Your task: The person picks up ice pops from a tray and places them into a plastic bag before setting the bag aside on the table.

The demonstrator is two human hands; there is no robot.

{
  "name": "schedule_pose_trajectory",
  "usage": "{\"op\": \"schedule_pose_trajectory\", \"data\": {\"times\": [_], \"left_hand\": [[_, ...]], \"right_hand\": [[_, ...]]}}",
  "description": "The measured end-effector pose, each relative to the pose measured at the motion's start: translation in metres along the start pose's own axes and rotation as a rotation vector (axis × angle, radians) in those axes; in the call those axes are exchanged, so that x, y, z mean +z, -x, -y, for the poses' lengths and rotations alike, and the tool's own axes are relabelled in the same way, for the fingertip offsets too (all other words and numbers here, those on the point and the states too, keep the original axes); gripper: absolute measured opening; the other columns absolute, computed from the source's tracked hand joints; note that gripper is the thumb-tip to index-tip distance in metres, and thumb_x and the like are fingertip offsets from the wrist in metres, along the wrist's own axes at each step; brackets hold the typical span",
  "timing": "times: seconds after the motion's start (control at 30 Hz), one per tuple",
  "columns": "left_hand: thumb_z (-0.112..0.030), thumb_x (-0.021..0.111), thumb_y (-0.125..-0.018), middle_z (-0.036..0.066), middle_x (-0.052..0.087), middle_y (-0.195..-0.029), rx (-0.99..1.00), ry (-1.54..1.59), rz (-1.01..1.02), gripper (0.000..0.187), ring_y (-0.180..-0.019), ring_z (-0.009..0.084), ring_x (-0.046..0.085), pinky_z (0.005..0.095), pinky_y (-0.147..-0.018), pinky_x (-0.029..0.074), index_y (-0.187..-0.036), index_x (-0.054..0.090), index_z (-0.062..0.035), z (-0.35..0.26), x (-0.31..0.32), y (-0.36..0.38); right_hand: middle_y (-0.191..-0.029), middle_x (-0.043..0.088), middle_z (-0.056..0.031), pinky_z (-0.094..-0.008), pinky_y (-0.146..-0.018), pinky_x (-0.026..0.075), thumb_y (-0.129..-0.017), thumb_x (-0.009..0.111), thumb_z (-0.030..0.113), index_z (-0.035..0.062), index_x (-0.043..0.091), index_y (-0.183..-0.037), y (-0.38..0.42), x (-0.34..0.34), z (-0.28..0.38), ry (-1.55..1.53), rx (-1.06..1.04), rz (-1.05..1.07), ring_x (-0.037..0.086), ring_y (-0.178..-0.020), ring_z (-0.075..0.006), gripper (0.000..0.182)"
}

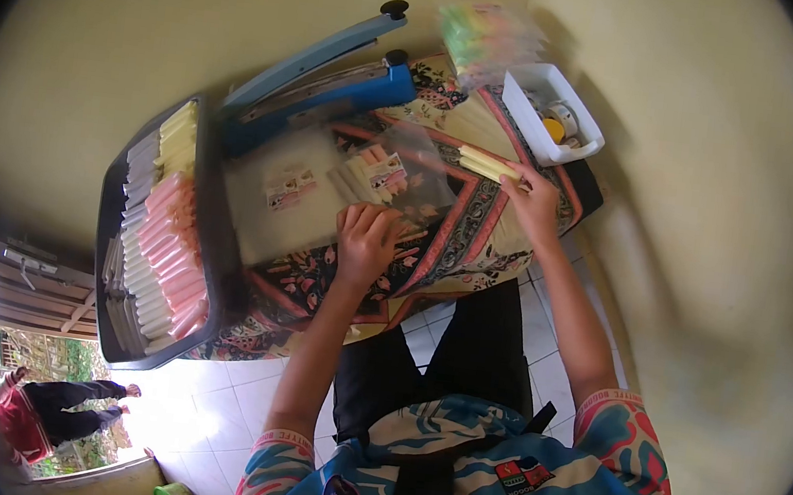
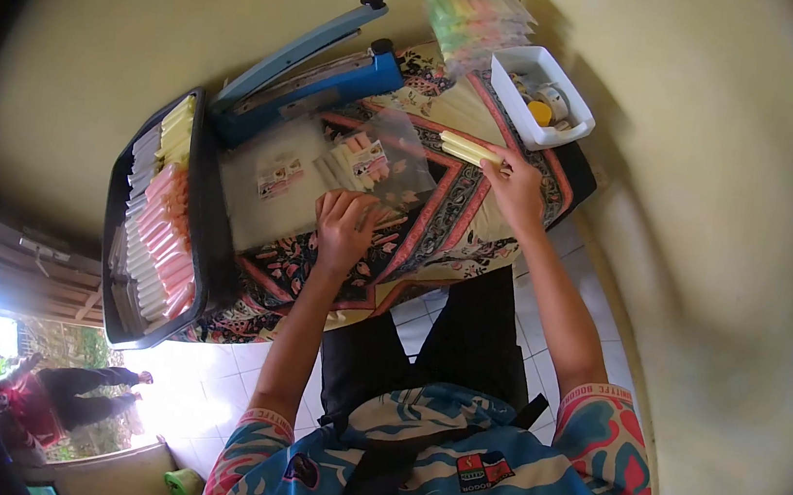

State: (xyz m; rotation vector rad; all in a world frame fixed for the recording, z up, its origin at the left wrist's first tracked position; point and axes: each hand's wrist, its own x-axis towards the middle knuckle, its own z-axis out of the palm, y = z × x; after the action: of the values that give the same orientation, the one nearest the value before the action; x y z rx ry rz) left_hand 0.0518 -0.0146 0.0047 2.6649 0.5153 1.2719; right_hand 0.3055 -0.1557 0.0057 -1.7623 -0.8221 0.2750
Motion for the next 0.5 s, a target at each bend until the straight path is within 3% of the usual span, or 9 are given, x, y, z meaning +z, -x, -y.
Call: {"op": "schedule_pose_trajectory", "data": {"times": [0.17, 0.33, 0.43, 0.5], "left_hand": [[-0.001, 0.072, -0.075, 0.004, 0.065, -0.088, -0.011, -0.015, -0.04, 0.018, -0.091, 0.0254, 0.06, 0.0409, -0.085, 0.043, -0.091, 0.068, -0.0092, 0.004, 0.003, 0.003], [-0.006, 0.077, -0.074, 0.004, 0.065, -0.087, -0.046, 0.02, -0.021, 0.019, -0.09, 0.0263, 0.06, 0.0404, -0.085, 0.043, -0.09, 0.068, -0.0088, 0.004, 0.001, 0.001], [-0.01, 0.08, -0.072, 0.004, 0.065, -0.088, -0.045, 0.041, -0.001, 0.023, -0.091, 0.0262, 0.06, 0.0403, -0.084, 0.043, -0.091, 0.068, -0.009, 0.001, -0.001, 0.0], [-0.012, 0.082, -0.071, 0.004, 0.065, -0.09, -0.035, 0.041, 0.004, 0.025, -0.091, 0.0263, 0.06, 0.0404, -0.084, 0.043, -0.091, 0.068, -0.0093, 0.0, -0.001, -0.001]], "right_hand": [[-0.097, 0.074, -0.0151, -0.0285, -0.072, 0.055, -0.088, 0.074, 0.013, 0.0023, 0.069, -0.115, -0.009, 0.01, -0.039, 0.036, -0.216, -0.069, 0.072, -0.086, -0.0186, 0.029], [-0.096, 0.073, -0.0162, -0.0301, -0.076, 0.054, -0.087, 0.074, 0.009, 0.0006, 0.07, -0.109, -0.002, 0.004, -0.021, 0.087, -0.211, -0.063, 0.071, -0.086, -0.0186, 0.024], [-0.099, 0.073, -0.0122, -0.028, -0.076, 0.053, -0.089, 0.073, 0.008, 0.0001, 0.069, -0.11, -0.005, 0.003, -0.031, 0.057, -0.297, -0.098, 0.07, -0.085, -0.0153, 0.023], [-0.097, 0.072, -0.0087, -0.0269, -0.077, 0.052, -0.089, 0.072, 0.008, -0.0004, 0.066, -0.112, -0.002, -0.002, -0.024, -0.061, -0.227, -0.093, 0.068, -0.085, -0.0135, 0.025]]}}
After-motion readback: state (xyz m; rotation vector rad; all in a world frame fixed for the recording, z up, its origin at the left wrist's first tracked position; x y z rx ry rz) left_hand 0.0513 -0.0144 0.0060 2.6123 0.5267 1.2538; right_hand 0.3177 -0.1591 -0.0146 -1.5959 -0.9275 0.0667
